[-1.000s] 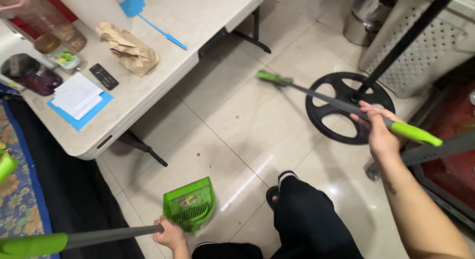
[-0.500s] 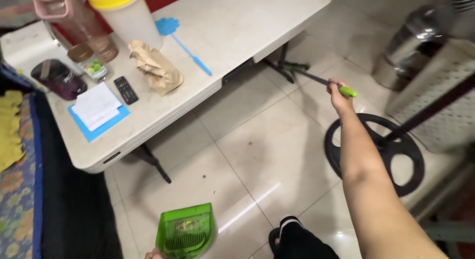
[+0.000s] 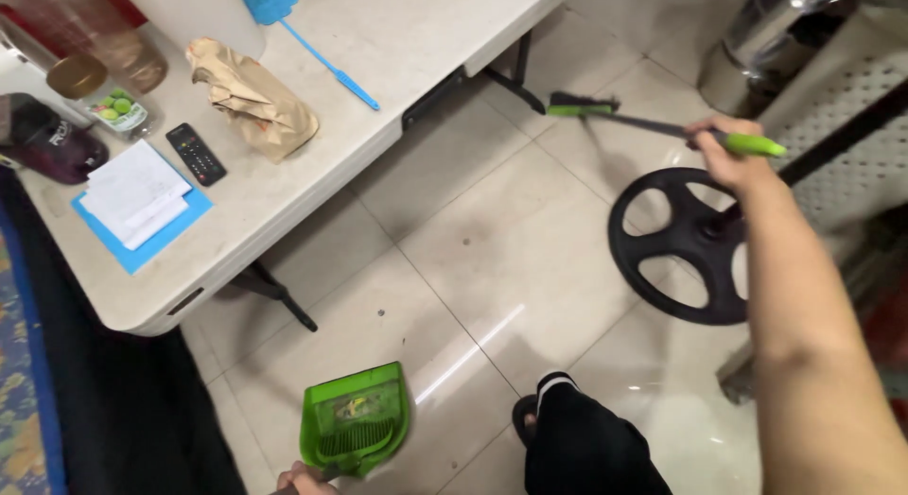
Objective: Sweep the floor using a broom and dustpan, and organize objects on a desk.
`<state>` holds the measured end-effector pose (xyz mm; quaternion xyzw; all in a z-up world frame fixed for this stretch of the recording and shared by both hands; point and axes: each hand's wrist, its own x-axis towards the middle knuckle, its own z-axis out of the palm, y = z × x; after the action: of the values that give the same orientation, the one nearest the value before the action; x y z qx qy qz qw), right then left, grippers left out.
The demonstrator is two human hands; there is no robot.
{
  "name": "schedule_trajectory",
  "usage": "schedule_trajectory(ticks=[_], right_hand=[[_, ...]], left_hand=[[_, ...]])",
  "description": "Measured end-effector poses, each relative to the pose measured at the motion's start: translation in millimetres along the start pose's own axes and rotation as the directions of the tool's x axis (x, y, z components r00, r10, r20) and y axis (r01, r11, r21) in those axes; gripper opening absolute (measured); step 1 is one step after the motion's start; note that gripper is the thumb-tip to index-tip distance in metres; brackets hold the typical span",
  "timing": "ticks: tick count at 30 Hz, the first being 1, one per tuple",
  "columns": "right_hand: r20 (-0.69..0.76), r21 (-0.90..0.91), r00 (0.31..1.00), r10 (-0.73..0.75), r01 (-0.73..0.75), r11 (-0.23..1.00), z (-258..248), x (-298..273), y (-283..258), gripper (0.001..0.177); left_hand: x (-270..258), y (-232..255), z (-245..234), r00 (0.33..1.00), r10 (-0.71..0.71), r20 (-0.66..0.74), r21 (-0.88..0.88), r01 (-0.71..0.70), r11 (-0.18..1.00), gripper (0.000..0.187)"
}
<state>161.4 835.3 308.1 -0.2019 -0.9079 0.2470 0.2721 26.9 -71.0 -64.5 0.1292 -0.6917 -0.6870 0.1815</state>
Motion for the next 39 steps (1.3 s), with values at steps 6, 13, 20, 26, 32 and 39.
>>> schedule_trajectory(ticks=[6,13,20,26,32,39], right_hand=[[0.076,0.274,0.994,0.078,-0.096,0.957,-71.3,-110.8,-22.3,0.023],[0.073,0.686,0.947,0.313,-0.276,0.673,-88.0,-183.2,-158.3,0.020],[-0.061,0.692,0.955,0.291,-0.169,0.702,-36.0,-126.4,-180.3,0.017],[-0.185,-0.060,0.965,-0.186,0.178,0.982,66.0,-95.4,-99.7,0.009],[0.033,-0.188,0.944,-0.328,0.328,0.926,67.8,-112.1,-180.5,0.009],[-0.056,-0.206,0.960,-0.275,0.259,0.944,43.8,-126.3,-305.8,0.009]], left_hand=[[-3.3,7.2,57.3,0.991,0.073,-0.109,-0.200,-0.093,0.975,0.029],[-37.7,110.9,68.9,1.000,0.013,-0.026,0.032,-0.012,0.999,0.029],[-39.1,123.9,78.8,0.997,0.075,0.005,-0.047,-0.074,0.996,0.029],[-49.0,138.1,77.5,0.996,0.091,0.002,-0.037,-0.091,0.995,0.033],[-71.5,130.0,80.0,0.992,0.129,-0.005,-0.047,-0.129,0.990,0.026],[-77.7,143.8,82.5,0.986,0.166,0.016,0.017,-0.166,0.986,0.030]])
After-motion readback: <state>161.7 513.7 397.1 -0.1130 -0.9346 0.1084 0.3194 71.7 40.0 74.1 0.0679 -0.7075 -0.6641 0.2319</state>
